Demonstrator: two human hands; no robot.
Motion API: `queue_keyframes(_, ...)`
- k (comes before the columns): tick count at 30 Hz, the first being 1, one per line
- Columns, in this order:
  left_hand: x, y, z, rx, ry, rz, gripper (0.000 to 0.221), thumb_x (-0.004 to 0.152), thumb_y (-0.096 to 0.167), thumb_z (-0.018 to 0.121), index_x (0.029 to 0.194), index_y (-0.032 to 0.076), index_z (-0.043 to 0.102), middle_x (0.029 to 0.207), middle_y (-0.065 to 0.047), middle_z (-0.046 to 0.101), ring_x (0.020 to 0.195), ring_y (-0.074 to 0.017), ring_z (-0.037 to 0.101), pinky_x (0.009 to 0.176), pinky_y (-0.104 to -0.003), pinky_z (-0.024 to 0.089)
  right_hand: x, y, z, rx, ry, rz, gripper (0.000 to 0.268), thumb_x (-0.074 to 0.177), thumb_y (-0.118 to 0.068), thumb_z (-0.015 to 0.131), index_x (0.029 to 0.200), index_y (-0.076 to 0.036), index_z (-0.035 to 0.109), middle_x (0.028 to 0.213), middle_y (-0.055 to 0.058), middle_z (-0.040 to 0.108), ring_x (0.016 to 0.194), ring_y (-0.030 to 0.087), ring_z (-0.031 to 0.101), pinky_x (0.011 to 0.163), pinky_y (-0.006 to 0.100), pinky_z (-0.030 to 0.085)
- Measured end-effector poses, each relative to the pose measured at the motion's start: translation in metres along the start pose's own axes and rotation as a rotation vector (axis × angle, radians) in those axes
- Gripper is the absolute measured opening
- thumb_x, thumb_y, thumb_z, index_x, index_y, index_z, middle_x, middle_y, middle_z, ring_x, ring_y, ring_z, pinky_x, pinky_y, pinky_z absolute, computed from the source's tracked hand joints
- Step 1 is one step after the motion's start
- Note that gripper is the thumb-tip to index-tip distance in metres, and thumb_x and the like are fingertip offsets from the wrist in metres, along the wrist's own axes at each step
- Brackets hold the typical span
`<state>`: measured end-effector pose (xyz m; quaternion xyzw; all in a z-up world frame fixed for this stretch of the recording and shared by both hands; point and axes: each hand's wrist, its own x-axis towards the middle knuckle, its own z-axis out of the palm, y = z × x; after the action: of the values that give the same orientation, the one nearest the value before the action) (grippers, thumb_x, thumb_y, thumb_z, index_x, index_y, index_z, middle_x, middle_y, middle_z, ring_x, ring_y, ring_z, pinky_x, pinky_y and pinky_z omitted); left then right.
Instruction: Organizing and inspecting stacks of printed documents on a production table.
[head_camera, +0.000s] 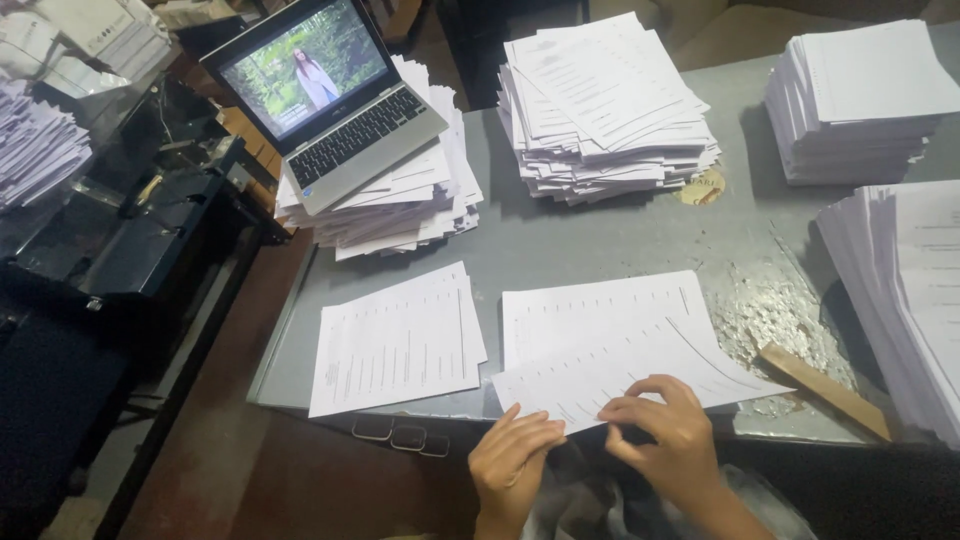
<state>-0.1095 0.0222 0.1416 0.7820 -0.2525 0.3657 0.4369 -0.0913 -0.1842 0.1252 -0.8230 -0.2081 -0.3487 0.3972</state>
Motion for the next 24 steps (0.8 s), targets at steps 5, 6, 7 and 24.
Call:
queue_keyframes(5, 0.000, -0.004, -0.005, 0.018, 0.075, 0.004, 0.004, 0.082, 0.008, 0.083, 0.083, 0.009, 0.079, 0.084, -0.002, 0.082, 0.080, -0.0207, 0.083, 0.094, -0.044, 0.061, -0.004, 0.012, -0.009, -0.086, 0.017, -0.005, 0.023, 0.065, -0.008, 0.085, 0.082, -0.020, 0.078, 0.084, -0.008, 0.078, 0.085, 0.017, 0.067, 0.089, 0.044, 0.053)
queue_keyframes(6, 0.000, -0.007, -0.006, 0.019, 0.078, 0.008, 0.004, 0.082, 0.008, 0.083, 0.083, 0.009, 0.079, 0.084, -0.002, 0.082, 0.080, -0.0207, 0.083, 0.094, -0.044, 0.061, -0.004, 0.018, -0.011, -0.086, 0.020, -0.009, 0.023, 0.065, -0.008, 0.085, 0.082, -0.020, 0.078, 0.084, -0.008, 0.078, 0.085, 0.017, 0.067, 0.089, 0.044, 0.053)
queue_keyframes(7, -0.003, -0.010, -0.008, 0.028, 0.081, 0.002, 0.004, 0.082, 0.011, 0.083, 0.084, 0.010, 0.080, 0.084, -0.001, 0.082, 0.081, -0.0198, 0.083, 0.094, -0.044, 0.062, -0.006, 0.023, -0.013, -0.112, 0.034, -0.021, 0.024, 0.065, -0.009, 0.085, 0.083, -0.022, 0.077, 0.084, -0.009, 0.077, 0.085, 0.017, 0.067, 0.090, 0.043, 0.052)
queue_keyframes(24, 0.005, -0.022, -0.033, 0.024, 0.156, -0.145, 0.009, 0.079, 0.001, 0.082, 0.083, 0.010, 0.080, 0.085, -0.003, 0.082, 0.084, -0.0212, 0.082, 0.097, -0.046, 0.062, -0.013, 0.087, -0.092, -0.534, -0.017, 0.112, 0.020, 0.079, -0.011, 0.081, 0.096, -0.022, 0.080, 0.104, 0.005, 0.081, 0.106, 0.018, 0.075, 0.116, 0.048, 0.056)
